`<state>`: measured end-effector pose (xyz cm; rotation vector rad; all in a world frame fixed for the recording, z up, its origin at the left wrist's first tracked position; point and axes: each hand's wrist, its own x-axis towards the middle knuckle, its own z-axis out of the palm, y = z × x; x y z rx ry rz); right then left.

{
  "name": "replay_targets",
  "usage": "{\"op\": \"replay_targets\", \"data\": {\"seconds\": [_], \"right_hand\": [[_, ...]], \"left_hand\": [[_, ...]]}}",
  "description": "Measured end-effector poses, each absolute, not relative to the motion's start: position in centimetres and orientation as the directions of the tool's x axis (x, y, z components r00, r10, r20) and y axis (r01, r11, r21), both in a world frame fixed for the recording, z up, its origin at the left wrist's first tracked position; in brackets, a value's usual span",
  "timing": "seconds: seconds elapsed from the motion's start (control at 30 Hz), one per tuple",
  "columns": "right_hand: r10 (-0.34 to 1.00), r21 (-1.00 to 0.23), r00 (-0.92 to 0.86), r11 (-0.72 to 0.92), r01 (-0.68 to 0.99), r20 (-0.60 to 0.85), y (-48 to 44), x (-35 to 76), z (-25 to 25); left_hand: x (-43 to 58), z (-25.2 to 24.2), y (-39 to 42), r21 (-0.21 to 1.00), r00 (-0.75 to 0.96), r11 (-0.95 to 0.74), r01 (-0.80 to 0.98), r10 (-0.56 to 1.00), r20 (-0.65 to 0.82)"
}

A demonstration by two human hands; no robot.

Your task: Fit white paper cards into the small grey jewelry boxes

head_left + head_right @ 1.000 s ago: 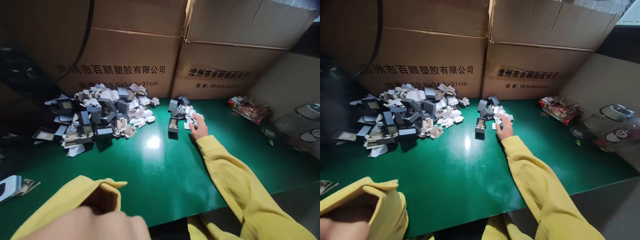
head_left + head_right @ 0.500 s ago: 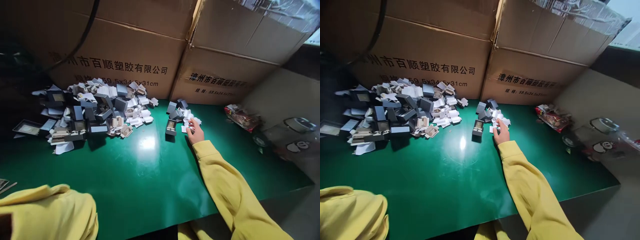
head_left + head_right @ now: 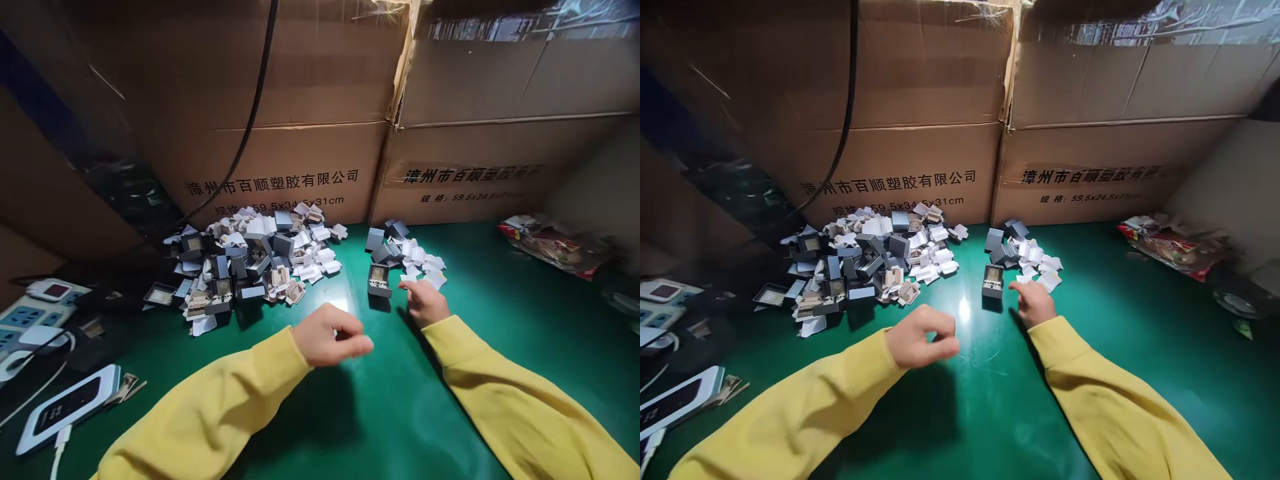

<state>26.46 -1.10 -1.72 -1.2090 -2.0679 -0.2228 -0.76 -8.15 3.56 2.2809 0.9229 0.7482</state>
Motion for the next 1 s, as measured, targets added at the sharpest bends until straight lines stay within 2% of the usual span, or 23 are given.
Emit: {"op": "replay_targets", "data": {"seconds": [0.1, 0.17, 0.23, 0.3, 0.4, 0.47, 0.6, 0.67, 0.7, 0.8, 0.9, 1.0], "right_hand": [[0.614, -0.099, -0.509, 0.691, 0.716, 0.603, -3.1, 23.6, -1.5], [0.532, -0.057, -0.604, 0.777, 0.627, 0.593, -4.1, 22.2, -1.5], [0.526, -0.078, -0.664, 0.811, 0.580, 0.531, -4.7, 21.3, -1.6], [0.550, -0.128, -0.699, 0.818, 0.561, 0.457, -5.0, 21.0, -1.7], [0.578, -0.166, -0.728, 0.811, 0.560, 0.367, -5.2, 20.9, -1.5], [0.574, -0.137, -0.753, 0.815, 0.563, 0.321, -5.2, 20.8, -1.1], [0.579, -0.063, -0.780, 0.811, 0.582, 0.237, -5.2, 20.1, -0.7], [0.603, -0.077, -0.754, 0.792, 0.606, 0.259, -5.2, 19.7, -1.0], [0.612, -0.092, -0.735, 0.783, 0.615, 0.292, -5.2, 19.5, -1.1], [0.597, -0.147, -0.702, 0.792, 0.592, 0.387, -4.9, 18.4, -1.1], [0.542, -0.265, -0.742, 0.840, 0.473, 0.395, -4.3, 16.9, -0.4], [0.570, -0.410, -0.720, 0.811, 0.417, 0.395, -3.6, 15.7, 0.0]], "left_hand": [[-2.2, 2.1, -5.6, 0.585, 0.571, -0.620, 0.523, 0.764, 0.299], [-3.1, 0.9, -4.3, 0.460, 0.515, -0.647, 0.608, 0.763, 0.391], [-3.5, -0.2, -3.7, 0.340, 0.474, -0.653, 0.677, 0.740, 0.476], [-3.5, -0.9, -3.8, 0.287, 0.478, -0.655, 0.699, 0.727, 0.493], [-3.1, -1.2, -4.5, 0.337, 0.518, -0.653, 0.678, 0.750, 0.412], [-3.0, -1.1, -4.8, 0.343, 0.548, -0.664, 0.664, 0.745, 0.382], [-2.7, -0.7, -3.8, 0.117, 0.619, -0.761, 0.638, 0.597, 0.511], [-2.2, -0.6, -2.5, 0.058, 0.566, -0.753, 0.655, 0.540, 0.622], [-1.8, -0.6, -1.7, 0.078, 0.508, -0.737, 0.671, 0.534, 0.676], [-0.4, -0.7, 0.6, 0.244, 0.310, -0.698, 0.674, 0.566, 0.764], [0.1, -0.8, 2.0, 0.325, 0.277, -0.709, 0.626, 0.591, 0.757], [-0.9, -0.8, 2.4, 0.387, 0.189, -0.676, 0.626, 0.614, 0.766]]}}
